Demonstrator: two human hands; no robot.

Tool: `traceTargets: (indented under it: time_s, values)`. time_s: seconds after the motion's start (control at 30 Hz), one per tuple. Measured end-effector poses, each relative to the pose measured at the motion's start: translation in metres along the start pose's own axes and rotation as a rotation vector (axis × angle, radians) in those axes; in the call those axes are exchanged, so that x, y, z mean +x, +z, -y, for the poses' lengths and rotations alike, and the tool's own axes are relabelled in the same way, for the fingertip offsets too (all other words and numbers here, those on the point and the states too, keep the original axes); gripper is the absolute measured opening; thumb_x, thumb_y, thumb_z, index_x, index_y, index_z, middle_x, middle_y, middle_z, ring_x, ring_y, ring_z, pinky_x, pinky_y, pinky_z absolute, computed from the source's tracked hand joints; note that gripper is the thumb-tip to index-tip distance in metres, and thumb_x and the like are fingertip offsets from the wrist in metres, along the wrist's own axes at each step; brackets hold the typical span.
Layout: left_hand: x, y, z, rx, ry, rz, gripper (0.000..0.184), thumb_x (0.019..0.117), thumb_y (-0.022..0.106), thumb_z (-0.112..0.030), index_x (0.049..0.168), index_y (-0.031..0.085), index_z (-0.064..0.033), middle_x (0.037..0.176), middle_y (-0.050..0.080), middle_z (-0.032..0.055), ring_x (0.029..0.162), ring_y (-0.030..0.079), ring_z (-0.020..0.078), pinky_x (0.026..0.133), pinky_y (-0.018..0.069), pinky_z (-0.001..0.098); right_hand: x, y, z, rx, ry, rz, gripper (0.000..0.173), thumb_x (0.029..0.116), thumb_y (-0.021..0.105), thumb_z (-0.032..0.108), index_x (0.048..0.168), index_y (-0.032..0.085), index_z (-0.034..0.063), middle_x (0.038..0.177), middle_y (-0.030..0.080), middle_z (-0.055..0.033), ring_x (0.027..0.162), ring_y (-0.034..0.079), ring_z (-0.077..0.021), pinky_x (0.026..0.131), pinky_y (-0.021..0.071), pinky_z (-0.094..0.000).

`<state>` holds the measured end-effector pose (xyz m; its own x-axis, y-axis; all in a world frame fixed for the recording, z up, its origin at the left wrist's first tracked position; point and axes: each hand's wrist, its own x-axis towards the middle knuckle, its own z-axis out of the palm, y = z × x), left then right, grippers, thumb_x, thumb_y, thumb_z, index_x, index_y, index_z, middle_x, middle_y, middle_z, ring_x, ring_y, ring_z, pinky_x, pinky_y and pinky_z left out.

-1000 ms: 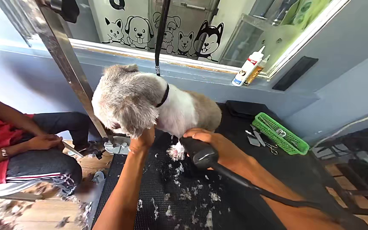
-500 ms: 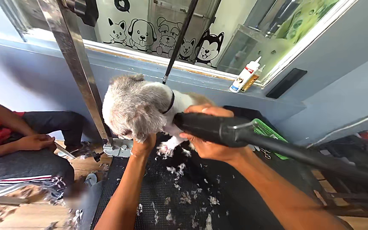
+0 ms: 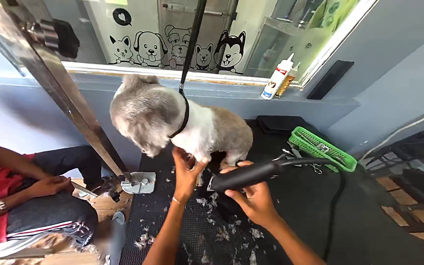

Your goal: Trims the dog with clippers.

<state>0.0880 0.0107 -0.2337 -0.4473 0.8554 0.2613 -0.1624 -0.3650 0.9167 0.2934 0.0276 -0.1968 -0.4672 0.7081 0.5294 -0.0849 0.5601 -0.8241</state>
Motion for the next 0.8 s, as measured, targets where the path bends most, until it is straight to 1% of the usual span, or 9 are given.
traceTargets:
  time_s: [0.07, 0.13, 0.17, 0.3, 0.4, 0.5, 0.63, 0.73, 0.8]
  values:
    - [0.000, 0.010, 0.013, 0.110, -0.038, 0.074, 0.066, 0.0898, 0.080, -0.029, 0.143, 0.045, -0.0115, 0.120, 0.068, 0.0068, 0.101, 0.069, 0.0179, 0.086, 0.0613, 0.0389, -0.015, -0.005, 0.011, 0.171, 0.087, -0.166, 0.063, 0.0891, 0.081, 0.021, 0.142, 0.047, 0.0135, 0.125, 0.070, -0.0134, 0.115, 0.069, -0.0312, 0.097, 0.0603, -0.0445]
    - [0.001, 0.017, 0.008, 0.235, -0.042, 0.080, 0.021, 0.0979, 0.069, -0.028, 0.109, 0.066, -0.0098, 0.076, 0.064, 0.0043, 0.058, 0.058, 0.0136, 0.052, 0.0499, 0.0309, -0.028, -0.010, 0.021, 0.294, 0.171, -0.338, 0.062, 0.0870, 0.083, 0.024, 0.139, 0.051, 0.0139, 0.125, 0.069, -0.0141, 0.114, 0.069, -0.0294, 0.095, 0.0604, -0.0429]
    - [0.001, 0.016, 0.001, 0.292, -0.042, 0.098, 0.018, 0.1004, 0.065, -0.028, 0.102, 0.067, -0.0108, 0.069, 0.060, 0.0039, 0.051, 0.052, 0.0139, 0.047, 0.0457, 0.0309, -0.033, -0.013, 0.026, 0.346, 0.211, -0.415, 0.062, 0.0855, 0.084, 0.026, 0.137, 0.052, 0.0129, 0.124, 0.069, -0.0144, 0.112, 0.070, -0.0290, 0.092, 0.0614, -0.0429]
    - [-0.008, -0.004, -0.031, 0.520, -0.014, 0.115, 0.019, 0.1017, 0.064, -0.027, 0.104, 0.068, -0.0089, 0.073, 0.063, 0.0037, 0.058, 0.058, 0.0158, 0.054, 0.0519, 0.0366, -0.038, -0.017, 0.045, 0.475, 0.338, -0.676, 0.070, 0.0808, 0.087, 0.031, 0.134, 0.048, 0.0078, 0.117, 0.070, -0.0128, 0.101, 0.073, -0.0250, 0.086, 0.0635, -0.0427]
    - [-0.030, -0.015, -0.062, 0.593, -0.067, 0.098, 0.018, 0.1004, 0.064, -0.028, 0.105, 0.066, -0.0106, 0.070, 0.062, 0.0010, 0.055, 0.057, 0.0147, 0.051, 0.0515, 0.0343, -0.033, -0.010, 0.055, 0.564, 0.356, -0.764, 0.062, 0.0855, 0.082, 0.021, 0.135, 0.046, 0.0102, 0.117, 0.068, -0.0111, 0.102, 0.072, -0.0225, 0.090, 0.0623, -0.0408]
    - [-0.054, -0.020, -0.088, 0.516, -0.144, 0.116, 0.018, 0.0995, 0.064, -0.025, 0.103, 0.065, -0.0067, 0.067, 0.060, 0.0024, 0.052, 0.056, 0.0155, 0.049, 0.0506, 0.0324, -0.021, -0.002, 0.063, 0.587, 0.287, -0.712, 0.064, 0.0862, 0.083, 0.022, 0.138, 0.045, 0.0144, 0.127, 0.067, -0.0121, 0.110, 0.070, -0.0244, 0.094, 0.0603, -0.0392]
    - [-0.090, -0.007, -0.105, 0.334, -0.233, 0.161, 0.019, 0.0994, 0.063, -0.022, 0.101, 0.060, -0.0027, 0.061, 0.054, -0.0002, 0.046, 0.051, 0.0124, 0.044, 0.0473, 0.0288, 0.006, 0.004, 0.083, 0.528, 0.136, -0.629, 0.062, 0.0808, 0.087, 0.020, 0.133, 0.054, 0.0163, 0.121, 0.069, -0.0077, 0.110, 0.070, -0.0214, 0.096, 0.0600, -0.0407]
    - [-0.119, 0.015, -0.116, 0.139, -0.332, 0.147, 0.012, 0.1003, 0.060, -0.014, 0.099, 0.056, -0.0038, 0.056, 0.047, -0.0031, 0.043, 0.044, 0.0088, 0.041, 0.0420, 0.0258, 0.029, -0.001, 0.098, 0.305, -0.021, -0.522, 0.049, 0.0856, 0.083, 0.014, 0.129, 0.060, 0.0164, 0.119, 0.071, -0.0022, 0.109, 0.070, -0.0170, 0.097, 0.0598, -0.0358]
    - [-0.137, 0.022, -0.119, 0.049, -0.379, 0.138, 0.009, 0.1004, 0.060, -0.010, 0.097, 0.055, -0.0040, 0.055, 0.047, -0.0040, 0.043, 0.044, 0.0068, 0.041, 0.0416, 0.0244, 0.047, -0.006, 0.108, 0.192, -0.153, -0.431, 0.050, 0.0889, 0.078, 0.007, 0.131, 0.053, 0.0108, 0.125, 0.070, -0.0065, 0.116, 0.069, -0.0227, 0.101, 0.0583, -0.0386]
